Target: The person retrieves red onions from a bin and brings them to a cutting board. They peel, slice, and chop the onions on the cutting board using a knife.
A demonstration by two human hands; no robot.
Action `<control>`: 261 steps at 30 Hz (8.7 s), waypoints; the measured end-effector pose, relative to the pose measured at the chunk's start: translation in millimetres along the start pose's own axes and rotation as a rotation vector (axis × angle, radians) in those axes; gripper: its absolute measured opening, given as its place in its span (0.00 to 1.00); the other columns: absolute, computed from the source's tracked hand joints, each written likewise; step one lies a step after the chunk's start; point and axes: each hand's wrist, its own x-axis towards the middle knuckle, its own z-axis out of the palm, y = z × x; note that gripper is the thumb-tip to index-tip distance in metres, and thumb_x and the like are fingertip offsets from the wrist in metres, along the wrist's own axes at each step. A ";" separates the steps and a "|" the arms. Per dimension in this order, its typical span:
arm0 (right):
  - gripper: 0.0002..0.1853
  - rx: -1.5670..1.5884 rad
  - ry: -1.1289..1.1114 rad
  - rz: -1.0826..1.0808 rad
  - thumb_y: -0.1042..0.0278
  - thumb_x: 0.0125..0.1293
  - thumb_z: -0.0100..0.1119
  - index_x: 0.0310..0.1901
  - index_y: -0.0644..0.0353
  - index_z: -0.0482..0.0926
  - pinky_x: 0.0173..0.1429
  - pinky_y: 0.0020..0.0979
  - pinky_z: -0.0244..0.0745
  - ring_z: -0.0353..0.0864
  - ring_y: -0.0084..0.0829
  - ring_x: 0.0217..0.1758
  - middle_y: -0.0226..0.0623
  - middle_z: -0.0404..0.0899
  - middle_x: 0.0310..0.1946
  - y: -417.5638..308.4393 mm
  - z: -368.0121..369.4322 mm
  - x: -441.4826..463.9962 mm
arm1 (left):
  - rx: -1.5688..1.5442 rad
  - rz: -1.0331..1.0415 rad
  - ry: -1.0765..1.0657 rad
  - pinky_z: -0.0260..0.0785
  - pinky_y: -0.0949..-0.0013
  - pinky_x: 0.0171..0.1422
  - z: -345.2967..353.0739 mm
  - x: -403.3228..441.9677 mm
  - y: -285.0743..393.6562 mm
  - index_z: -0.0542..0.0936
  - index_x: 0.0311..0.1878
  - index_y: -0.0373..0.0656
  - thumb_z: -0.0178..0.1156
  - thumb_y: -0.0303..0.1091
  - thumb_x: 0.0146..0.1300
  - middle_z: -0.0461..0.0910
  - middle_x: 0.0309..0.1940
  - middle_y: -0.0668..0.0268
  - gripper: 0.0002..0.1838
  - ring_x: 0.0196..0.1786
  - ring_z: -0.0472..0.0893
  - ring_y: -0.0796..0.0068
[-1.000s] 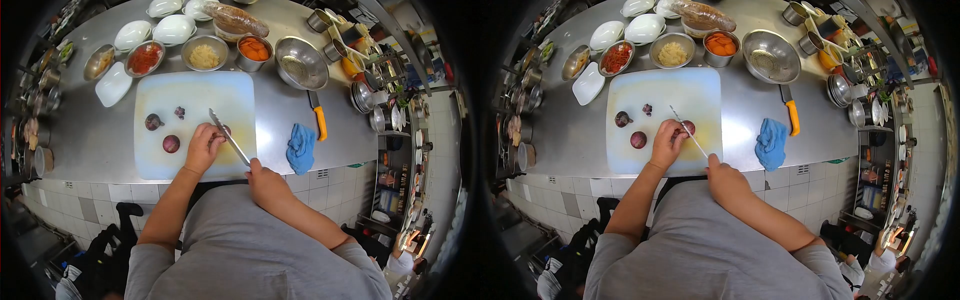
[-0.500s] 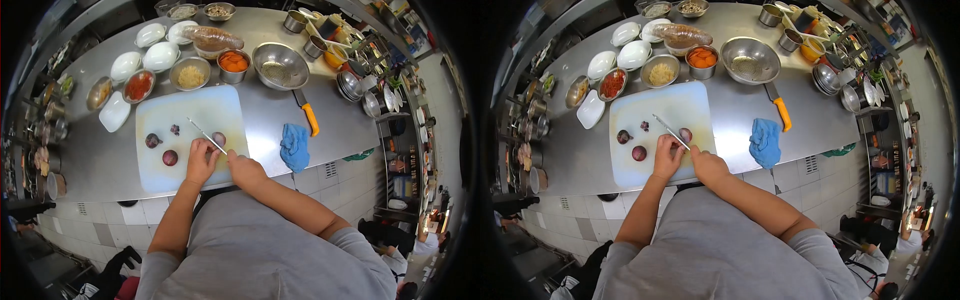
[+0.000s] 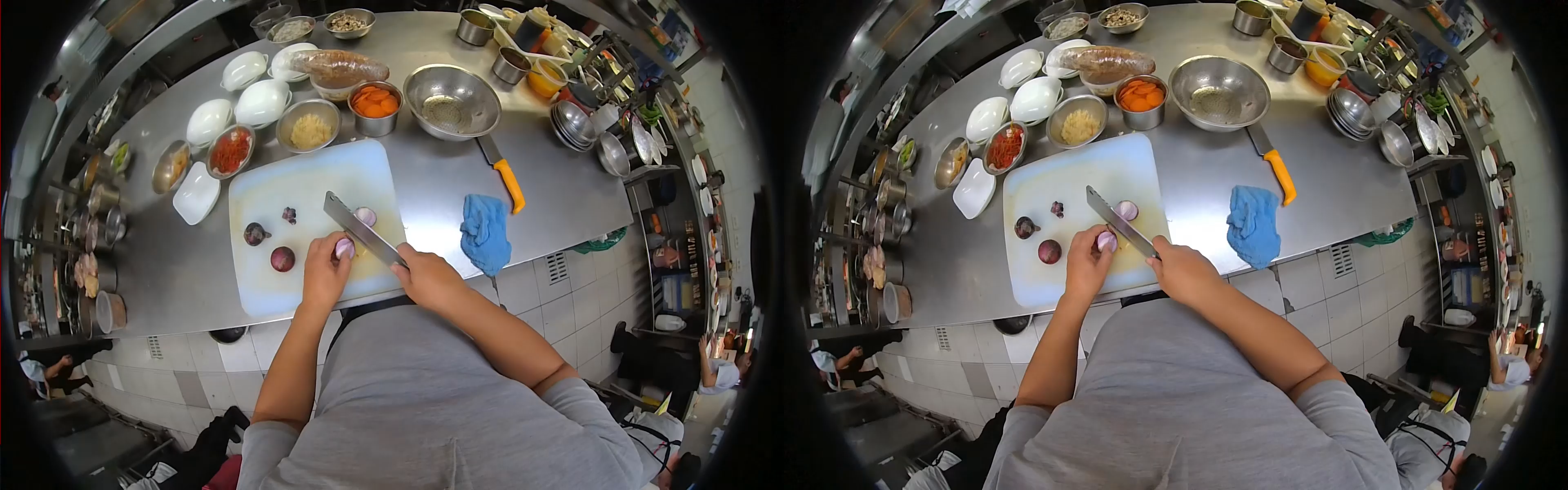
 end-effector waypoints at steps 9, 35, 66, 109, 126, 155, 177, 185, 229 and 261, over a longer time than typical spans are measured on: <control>0.14 -0.095 -0.037 -0.009 0.57 0.84 0.53 0.52 0.61 0.70 0.49 0.60 0.81 0.88 0.62 0.44 0.54 0.86 0.38 -21.9 -20.1 -38.7 | -0.031 -0.005 0.126 0.85 0.65 0.48 12.8 -4.6 -12.7 0.82 0.60 0.40 0.70 0.24 0.69 0.80 0.49 0.54 0.17 0.44 0.86 0.61; 0.13 -0.116 -0.088 0.019 0.59 0.84 0.53 0.55 0.62 0.70 0.52 0.60 0.82 0.89 0.62 0.47 0.58 0.87 0.40 -9.8 19.4 9.7 | 0.193 0.077 0.212 0.78 0.56 0.62 -2.3 -11.8 -16.9 0.84 0.54 0.41 0.72 0.25 0.67 0.84 0.56 0.52 0.14 0.58 0.83 0.52; 0.13 -0.075 -0.183 0.029 0.60 0.84 0.52 0.55 0.63 0.69 0.52 0.61 0.80 0.88 0.64 0.47 0.59 0.87 0.40 -24.9 16.7 3.0 | 0.002 -0.058 0.150 0.77 0.55 0.50 -4.9 3.8 -18.6 0.80 0.50 0.39 0.69 0.22 0.66 0.79 0.45 0.51 0.11 0.44 0.83 0.51; 0.22 0.512 0.328 -0.149 0.65 0.71 0.71 0.63 0.62 0.78 0.50 0.41 0.84 0.93 0.49 0.44 0.50 0.91 0.42 -24.7 17.4 22.7 | -1.389 -0.478 -0.215 0.78 0.64 0.74 -2.3 -26.0 12.1 0.74 0.69 0.42 0.64 0.31 0.81 0.83 0.63 0.58 0.19 0.65 0.84 0.65; 0.18 0.392 0.345 -0.115 0.67 0.74 0.67 0.61 0.60 0.78 0.48 0.46 0.83 0.91 0.56 0.44 0.54 0.89 0.39 -11.3 23.7 26.0 | -1.294 -0.516 -0.210 0.82 0.68 0.69 -8.6 -28.5 16.6 0.75 0.70 0.31 0.62 0.30 0.79 0.85 0.61 0.57 0.22 0.64 0.85 0.68; 0.21 0.417 0.270 -0.222 0.64 0.72 0.72 0.62 0.59 0.79 0.49 0.44 0.84 0.92 0.53 0.46 0.51 0.91 0.43 -22.5 26.4 11.0 | -1.256 -0.475 -0.328 0.82 0.70 0.69 -19.8 -37.6 17.9 0.78 0.73 0.34 0.65 0.29 0.80 0.85 0.66 0.59 0.22 0.64 0.85 0.72; 0.16 0.268 0.261 -0.230 0.66 0.73 0.69 0.58 0.58 0.79 0.44 0.50 0.83 0.90 0.57 0.43 0.51 0.90 0.38 -24.1 19.0 12.7 | -1.200 -0.532 -0.313 0.82 0.67 0.70 -9.0 -36.1 11.9 0.80 0.70 0.34 0.63 0.27 0.81 0.85 0.64 0.60 0.19 0.63 0.85 0.71; 0.17 0.168 0.350 -0.258 0.66 0.72 0.68 0.59 0.56 0.76 0.44 0.54 0.83 0.90 0.58 0.42 0.51 0.89 0.41 -21.6 35.9 14.8 | -1.106 -0.547 -0.266 0.82 0.65 0.69 -8.3 -35.5 18.6 0.80 0.70 0.34 0.67 0.26 0.77 0.85 0.64 0.59 0.21 0.64 0.85 0.70; 0.20 0.320 0.304 -0.185 0.66 0.71 0.71 0.59 0.57 0.74 0.46 0.49 0.84 0.91 0.56 0.44 0.50 0.89 0.40 -23.2 41.5 13.5 | -1.055 -0.424 -0.202 0.76 0.63 0.76 -7.2 -41.5 12.6 0.70 0.78 0.32 0.71 0.15 0.67 0.81 0.70 0.53 0.36 0.70 0.82 0.66; 0.22 0.321 0.368 -0.128 0.64 0.70 0.72 0.59 0.56 0.73 0.47 0.46 0.85 0.92 0.53 0.43 0.50 0.90 0.41 -10.4 47.3 24.1 | -0.926 -0.312 -0.148 0.77 0.64 0.74 2.5 -44.9 20.1 0.80 0.67 0.29 0.69 0.13 0.67 0.86 0.62 0.55 0.24 0.65 0.86 0.69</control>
